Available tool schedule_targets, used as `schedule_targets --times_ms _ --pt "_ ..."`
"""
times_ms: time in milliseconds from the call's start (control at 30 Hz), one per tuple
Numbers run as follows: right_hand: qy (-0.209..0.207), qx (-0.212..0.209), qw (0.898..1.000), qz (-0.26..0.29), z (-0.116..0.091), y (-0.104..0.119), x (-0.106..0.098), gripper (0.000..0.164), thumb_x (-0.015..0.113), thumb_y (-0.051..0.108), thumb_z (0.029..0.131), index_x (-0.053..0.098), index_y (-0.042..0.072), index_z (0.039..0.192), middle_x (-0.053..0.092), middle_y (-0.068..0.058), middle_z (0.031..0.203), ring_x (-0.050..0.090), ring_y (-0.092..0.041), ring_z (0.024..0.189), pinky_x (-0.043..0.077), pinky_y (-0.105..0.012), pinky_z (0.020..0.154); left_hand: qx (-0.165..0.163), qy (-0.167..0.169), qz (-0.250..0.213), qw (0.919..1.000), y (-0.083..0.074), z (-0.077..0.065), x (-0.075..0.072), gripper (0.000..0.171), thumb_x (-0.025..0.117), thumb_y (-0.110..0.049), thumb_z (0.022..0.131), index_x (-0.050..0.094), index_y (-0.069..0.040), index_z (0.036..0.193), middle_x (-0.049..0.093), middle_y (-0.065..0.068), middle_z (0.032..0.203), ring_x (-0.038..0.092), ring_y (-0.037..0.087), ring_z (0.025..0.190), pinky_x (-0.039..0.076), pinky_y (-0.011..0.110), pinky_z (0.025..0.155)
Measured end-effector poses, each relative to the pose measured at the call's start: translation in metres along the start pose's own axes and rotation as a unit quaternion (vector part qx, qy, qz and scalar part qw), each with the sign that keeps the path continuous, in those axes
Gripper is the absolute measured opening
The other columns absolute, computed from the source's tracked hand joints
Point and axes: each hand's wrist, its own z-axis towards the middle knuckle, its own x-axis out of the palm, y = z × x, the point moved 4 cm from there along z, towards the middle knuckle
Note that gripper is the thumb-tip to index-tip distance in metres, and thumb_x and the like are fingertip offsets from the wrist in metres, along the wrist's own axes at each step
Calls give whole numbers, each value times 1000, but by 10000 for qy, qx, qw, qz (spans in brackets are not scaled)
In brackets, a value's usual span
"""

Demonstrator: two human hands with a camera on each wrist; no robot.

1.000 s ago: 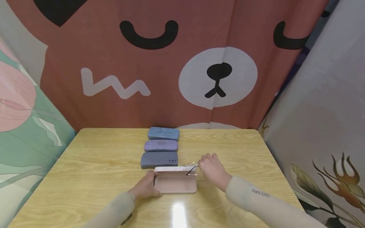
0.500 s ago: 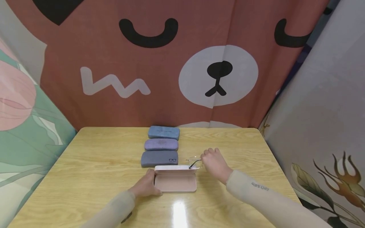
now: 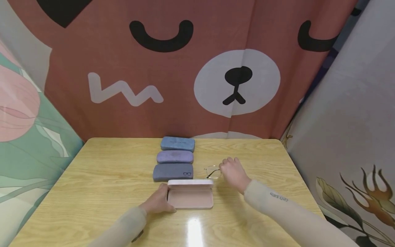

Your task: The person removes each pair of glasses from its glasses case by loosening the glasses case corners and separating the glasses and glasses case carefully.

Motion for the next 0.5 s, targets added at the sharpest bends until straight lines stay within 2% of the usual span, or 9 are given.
schedule_targets --times_ms 300,500 --pt "18 41 10000 21 5 -7 6 14 74 -10 73 66 1 73 58 -7 69 54 -23 64 44 -37 56 15 5 14 10000 2 1 2 85 92 -17 59 44 14 122 47 16 111 56 33 100 47 48 94" --pt "-14 101 9999 72 13 -12 13 13 74 -9 74 66 1 73 57 -7 69 54 -24 65 43 -38 57 57 -51 38 10000 4 2 2 84 93 -18 58 45 14 120 46 16 110 57 32 99 47 48 93"
